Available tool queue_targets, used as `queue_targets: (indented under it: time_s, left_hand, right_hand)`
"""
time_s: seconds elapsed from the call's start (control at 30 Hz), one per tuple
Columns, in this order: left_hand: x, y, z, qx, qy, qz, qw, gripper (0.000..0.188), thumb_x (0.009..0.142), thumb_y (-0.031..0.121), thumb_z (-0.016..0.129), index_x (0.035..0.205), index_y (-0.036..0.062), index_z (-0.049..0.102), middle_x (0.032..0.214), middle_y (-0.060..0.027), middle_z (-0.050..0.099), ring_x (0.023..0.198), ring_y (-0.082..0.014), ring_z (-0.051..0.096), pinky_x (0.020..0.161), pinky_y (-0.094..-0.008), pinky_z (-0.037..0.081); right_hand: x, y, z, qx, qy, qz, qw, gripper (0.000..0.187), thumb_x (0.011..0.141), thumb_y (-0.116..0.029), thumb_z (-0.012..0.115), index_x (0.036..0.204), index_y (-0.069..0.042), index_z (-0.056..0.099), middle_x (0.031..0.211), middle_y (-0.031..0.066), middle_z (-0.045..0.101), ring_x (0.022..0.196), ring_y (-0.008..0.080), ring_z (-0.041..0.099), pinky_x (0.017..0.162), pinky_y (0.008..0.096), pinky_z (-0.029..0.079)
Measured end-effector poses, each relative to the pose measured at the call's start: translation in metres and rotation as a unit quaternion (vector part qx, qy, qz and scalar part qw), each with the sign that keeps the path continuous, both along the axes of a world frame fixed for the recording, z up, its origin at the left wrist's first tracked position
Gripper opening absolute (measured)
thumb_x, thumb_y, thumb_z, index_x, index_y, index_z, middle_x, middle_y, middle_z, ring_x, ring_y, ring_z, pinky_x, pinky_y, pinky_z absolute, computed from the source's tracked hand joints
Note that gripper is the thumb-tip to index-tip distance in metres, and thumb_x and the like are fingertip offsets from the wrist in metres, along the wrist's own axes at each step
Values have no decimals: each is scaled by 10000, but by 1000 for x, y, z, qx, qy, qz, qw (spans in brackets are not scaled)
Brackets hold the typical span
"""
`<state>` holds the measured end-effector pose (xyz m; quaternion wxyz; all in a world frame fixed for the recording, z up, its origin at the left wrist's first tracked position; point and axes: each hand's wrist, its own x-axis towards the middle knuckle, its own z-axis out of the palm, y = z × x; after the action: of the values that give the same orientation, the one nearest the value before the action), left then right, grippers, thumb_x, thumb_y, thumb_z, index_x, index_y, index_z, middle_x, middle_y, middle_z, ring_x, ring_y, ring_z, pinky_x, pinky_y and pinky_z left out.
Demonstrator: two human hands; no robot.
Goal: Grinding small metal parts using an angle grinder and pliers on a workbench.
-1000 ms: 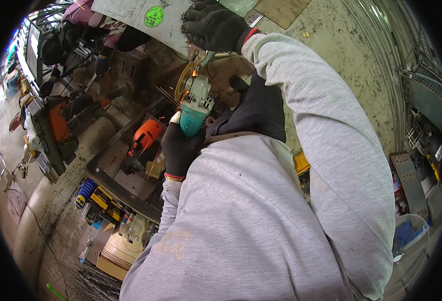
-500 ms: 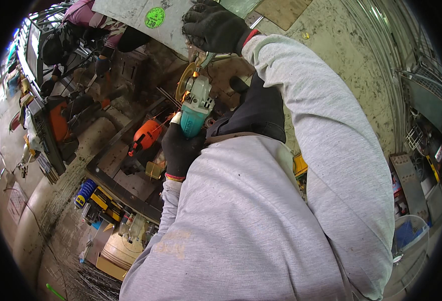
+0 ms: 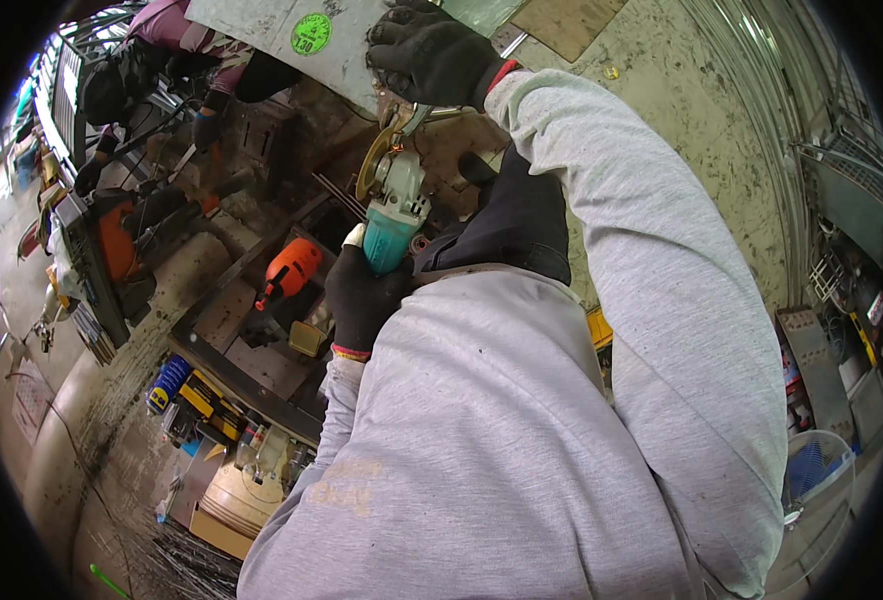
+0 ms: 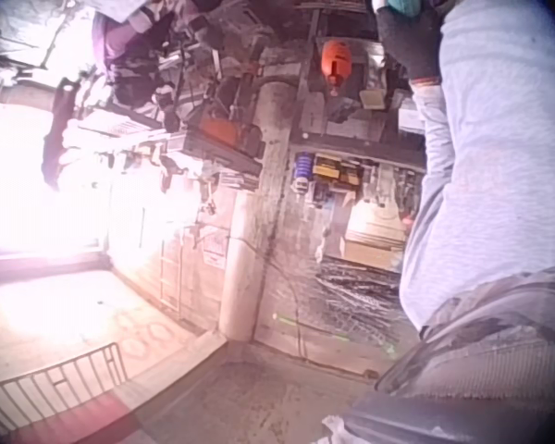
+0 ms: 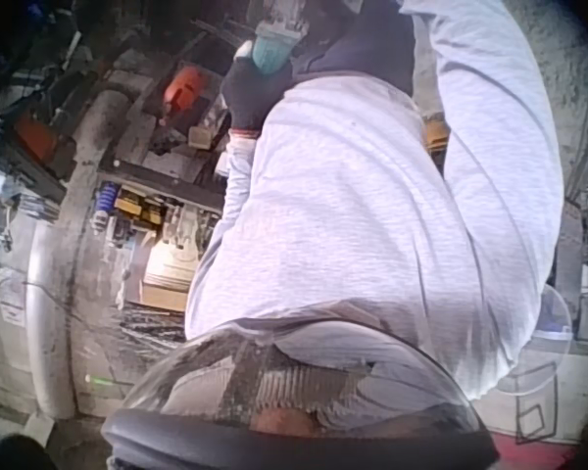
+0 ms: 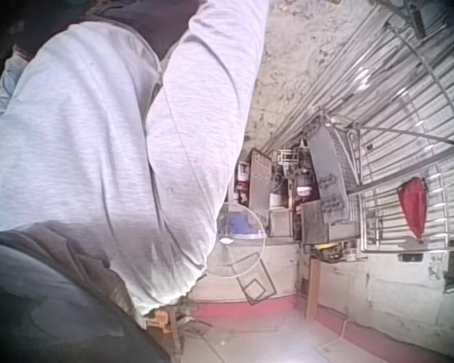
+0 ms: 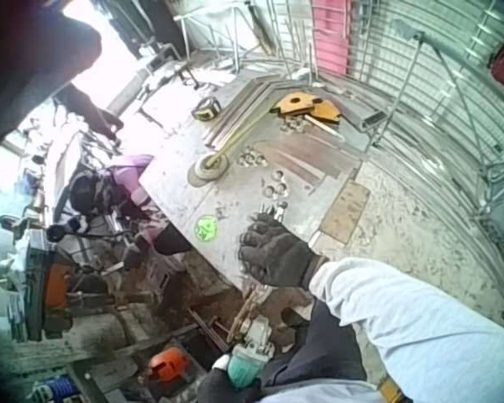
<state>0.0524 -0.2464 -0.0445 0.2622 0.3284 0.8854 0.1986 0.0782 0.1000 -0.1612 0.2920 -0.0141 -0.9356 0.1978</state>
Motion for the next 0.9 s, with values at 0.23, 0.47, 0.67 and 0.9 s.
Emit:
queue_targets:
  time_s: [0.23,0.47,0.67,0.9]
  left_hand:
    - [5,-18,15,-10,-39,62,997,602,849,195,906,1384,-7,720,1140,-173,846,1023,-251,834,924,-398,639]
    - [8,-28,-2,72,-19,70,995,636,828,192,916,1400,6,709,1103,-175,833,983,-290,825,868,-405,642]
    - [16,-29,-6,78,-24,75,994,671,797,228,927,1397,26,705,1057,-203,820,963,-384,832,836,-440,648]
    - [19,-32,6,50,-23,95,994,597,842,197,898,1391,36,727,1101,-161,852,980,-264,846,874,-393,646]
  right_hand:
    - [1,-2,-2,-40,-33,11,999,267,949,-257,808,1172,-111,799,1287,103,752,1349,354,675,1325,542,419]
    - [2,1,0,-39,-32,18,999,320,944,-271,811,1210,-93,796,1283,122,757,1343,386,680,1302,550,440]
    - [-1,4,7,1,-20,21,1000,324,982,-355,801,1177,-97,793,1334,141,757,1377,417,660,1307,560,420]
    - [31,20,23,53,-110,68,990,655,989,-354,804,1600,-181,645,1639,165,593,1591,423,491,1372,597,308]
